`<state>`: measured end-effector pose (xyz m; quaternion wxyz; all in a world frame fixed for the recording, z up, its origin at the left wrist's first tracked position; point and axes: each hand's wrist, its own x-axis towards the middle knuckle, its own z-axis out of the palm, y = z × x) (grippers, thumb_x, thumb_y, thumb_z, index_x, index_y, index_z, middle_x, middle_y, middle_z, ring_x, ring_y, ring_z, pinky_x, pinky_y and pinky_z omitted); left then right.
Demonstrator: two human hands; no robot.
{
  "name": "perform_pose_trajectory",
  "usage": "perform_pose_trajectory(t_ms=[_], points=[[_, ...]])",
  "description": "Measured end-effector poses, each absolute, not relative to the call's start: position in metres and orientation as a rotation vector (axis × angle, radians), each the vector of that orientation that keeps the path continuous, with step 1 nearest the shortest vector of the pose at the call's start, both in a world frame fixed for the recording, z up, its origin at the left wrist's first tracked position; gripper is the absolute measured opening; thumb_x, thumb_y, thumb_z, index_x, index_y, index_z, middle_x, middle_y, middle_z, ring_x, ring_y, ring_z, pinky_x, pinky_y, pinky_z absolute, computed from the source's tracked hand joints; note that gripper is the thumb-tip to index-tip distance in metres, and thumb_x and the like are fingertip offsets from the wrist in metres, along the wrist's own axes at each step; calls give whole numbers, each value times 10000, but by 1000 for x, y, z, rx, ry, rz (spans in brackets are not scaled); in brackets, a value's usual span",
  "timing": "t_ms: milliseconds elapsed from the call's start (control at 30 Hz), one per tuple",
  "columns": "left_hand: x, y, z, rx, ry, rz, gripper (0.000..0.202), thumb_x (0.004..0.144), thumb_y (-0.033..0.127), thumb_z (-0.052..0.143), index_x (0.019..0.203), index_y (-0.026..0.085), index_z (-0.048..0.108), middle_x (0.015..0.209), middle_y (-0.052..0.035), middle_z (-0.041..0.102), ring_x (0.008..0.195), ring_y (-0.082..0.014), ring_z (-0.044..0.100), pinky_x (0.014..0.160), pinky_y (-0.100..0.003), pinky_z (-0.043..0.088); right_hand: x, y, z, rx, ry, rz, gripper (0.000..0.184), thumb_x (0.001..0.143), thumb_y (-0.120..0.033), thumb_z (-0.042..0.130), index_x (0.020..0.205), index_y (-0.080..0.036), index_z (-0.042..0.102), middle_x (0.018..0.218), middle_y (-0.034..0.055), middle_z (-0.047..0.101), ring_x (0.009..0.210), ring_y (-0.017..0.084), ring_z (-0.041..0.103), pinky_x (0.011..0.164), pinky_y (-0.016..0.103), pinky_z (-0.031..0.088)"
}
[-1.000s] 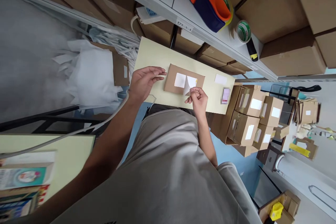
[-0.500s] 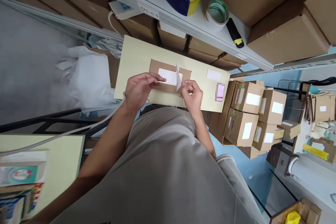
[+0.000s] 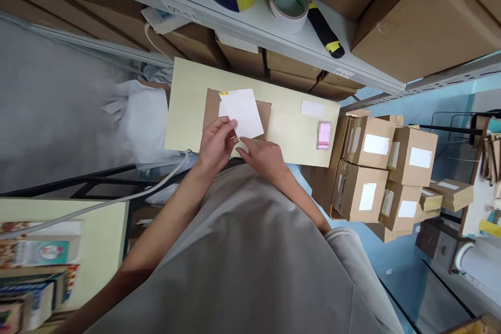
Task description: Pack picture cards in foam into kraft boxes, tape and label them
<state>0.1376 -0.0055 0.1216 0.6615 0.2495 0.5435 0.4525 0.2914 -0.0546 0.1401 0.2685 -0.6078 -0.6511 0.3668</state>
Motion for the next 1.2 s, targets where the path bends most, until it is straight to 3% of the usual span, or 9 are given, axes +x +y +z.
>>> perform_pose_trajectory(t_ms=[133, 300, 633, 733, 800, 867, 967, 1067, 1200], points=[[135, -11, 110, 640, 1323, 981, 480, 774, 629, 908, 963, 270, 651, 948, -20, 751, 926, -206, 754, 778, -312, 635, 312, -55, 137, -1669, -1575, 974, 339, 1086, -611, 731, 1137, -295, 844, 927, 18, 802, 693, 139, 658, 699, 251, 561], [129, -20, 104, 920, 1351, 933, 396, 769, 557, 905, 934, 256, 708, 948, -37, 754, 902, -211, 733, 867, -338, 632, 337, -45, 139, -1700, -1434, 774, 395, 1118, -632, 658, 1154, -296, 861, 1161, 83, 786, 744, 152, 677, 695, 295, 576], [112, -29, 112, 1215, 1234, 822, 305, 865, 536, 871, 949, 255, 785, 1016, -86, 816, 987, -284, 785, 1052, -450, 654, 344, -41, 134, -1715, -1649, 692, 372, 1171, -562, 604, 1147, -294, 860, 1180, 77, 770, 817, 156, 700, 652, 273, 529], [104, -29, 104, 1279, 1275, 870, 361, 865, 561, 882, 1067, 268, 820, 1194, -117, 834, 1224, -351, 773, 1206, -553, 587, 339, -46, 137, -1723, -1688, 702, 377, 1178, -542, 581, 1111, -279, 843, 1186, 76, 767, 767, 144, 670, 630, 274, 511], [99, -28, 93, 1251, 1342, 949, 538, 814, 585, 933, 1243, 283, 814, 1421, -141, 783, 1469, -387, 667, 1283, -582, 525, 335, -50, 141, -1741, -1663, 714, 389, 1179, -552, 570, 1098, -273, 829, 1182, 75, 766, 747, 142, 654, 635, 279, 515], [94, -26, 79, 1129, 1388, 1014, 747, 772, 589, 966, 1426, 299, 748, 1579, -161, 699, 1569, -391, 593, 1264, -563, 543, 328, -54, 145, -1739, -1638, 733, 405, 1177, -571, 566, 1082, -269, 819, 1168, 74, 764, 735, 141, 645, 644, 286, 523], [88, -21, 61, 933, 1404, 1043, 798, 785, 530, 942, 1502, 297, 682, 1505, -168, 736, 1412, -340, 709, 1154, -497, 620, 315, -58, 151, -1696, -1637, 765, 427, 1170, -602, 568, 1065, -278, 824, 1127, 66, 761, 718, 140, 640, 644, 292, 525], [83, -14, 54, 824, 1437, 1054, 588, 798, 453, 880, 1334, 261, 732, 1238, -112, 812, 1185, -273, 784, 1053, -419, 651, 302, -61, 158, -1655, -1629, 832, 429, 1159, -625, 586, 1056, -291, 835, 1100, 65, 759, 720, 148, 643, 635, 298, 524], [77, -6, 58, 796, 1451, 1072, 344, 812, 437, 865, 1071, 237, 758, 1052, -65, 798, 1010, -221, 771, 924, -338, 643, 289, -63, 166, -1637, -1580, 927, 420, 1132, -638, 632, 1026, -292, 845, 1086, 74, 770, 732, 164, 648, 646, 319, 540]])
